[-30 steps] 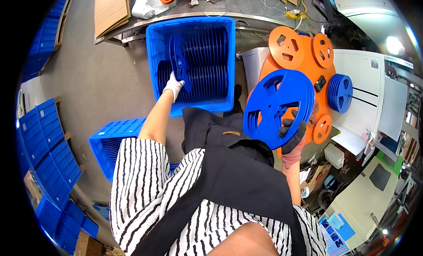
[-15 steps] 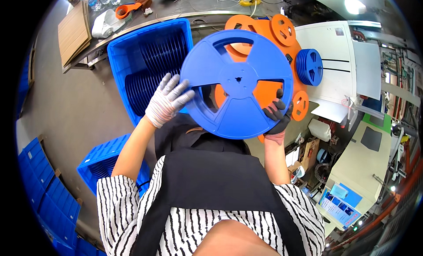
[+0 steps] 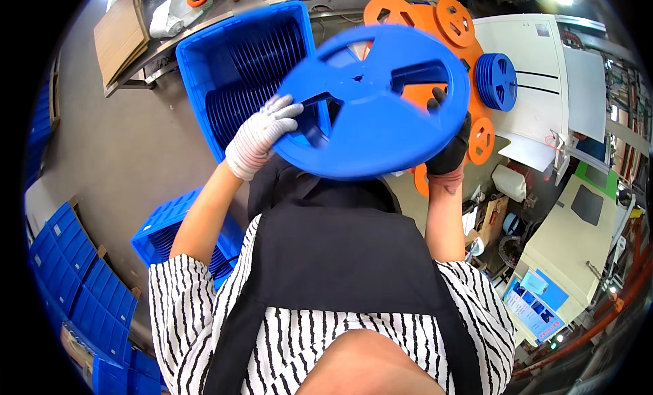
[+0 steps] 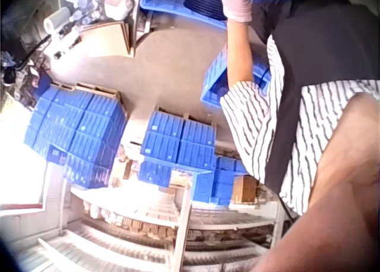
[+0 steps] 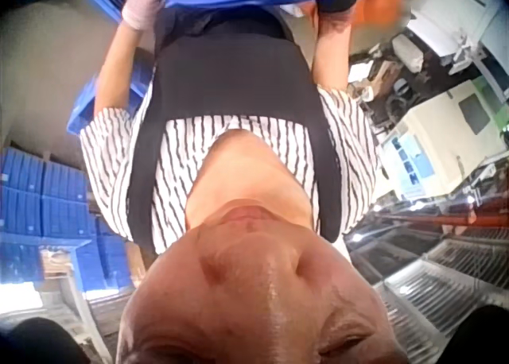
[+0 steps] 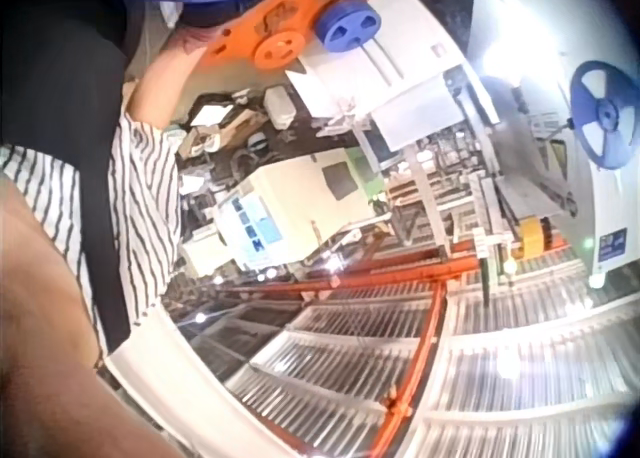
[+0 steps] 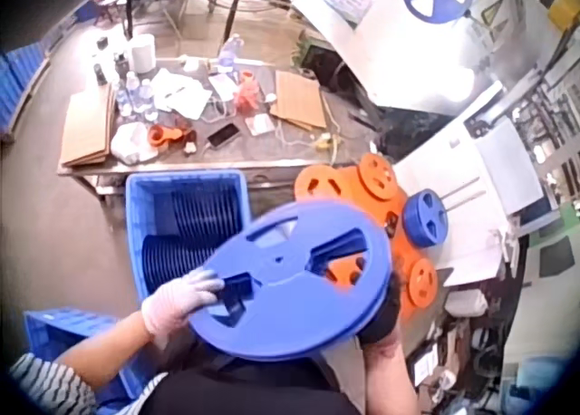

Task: The person repeatedly picks up blue plastic reels from a stack and places them into a blue plastic bin. The person wears gloves and handles the reels one by one, stacking them vertically inside the bin. Towards the end, the person places a cardboard sheet on top of the stacked reels.

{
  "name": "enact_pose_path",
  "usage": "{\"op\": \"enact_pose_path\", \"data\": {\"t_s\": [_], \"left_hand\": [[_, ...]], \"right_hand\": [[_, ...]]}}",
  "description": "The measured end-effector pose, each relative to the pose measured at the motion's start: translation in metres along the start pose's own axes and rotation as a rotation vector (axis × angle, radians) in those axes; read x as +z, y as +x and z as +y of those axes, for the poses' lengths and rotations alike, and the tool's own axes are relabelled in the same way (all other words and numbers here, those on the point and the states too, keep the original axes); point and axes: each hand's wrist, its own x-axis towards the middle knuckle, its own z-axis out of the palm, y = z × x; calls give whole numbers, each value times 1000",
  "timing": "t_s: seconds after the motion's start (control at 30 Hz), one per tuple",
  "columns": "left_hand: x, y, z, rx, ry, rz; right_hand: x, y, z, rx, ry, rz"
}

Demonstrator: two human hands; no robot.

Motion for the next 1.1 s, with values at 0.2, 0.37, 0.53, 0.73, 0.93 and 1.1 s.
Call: {"op": "enact_pose_path", "data": {"t_s": [0.2,0.37,0.53,0.73,0.93,1.1], "left_hand": [[13,-34,27,-793,-1424,499],[17,-50,27,-756,-1804,612],[17,-48,32,-757,-1857,624],[23,-49,21,-775,-1839,635],[22,-70,9,-876,-1574,770],[32,-126,-53,-1224,-959,924]], "right_hand": [[-74,40,-11,144,-265,-247],[-45,39,-1,99,-229,-159],[-32,33,11,27,-338,-66],[-35,32,15,-4,-430,-6],[-52,36,8,-1,-356,26],[-65,34,8,-37,-420,28]]}}
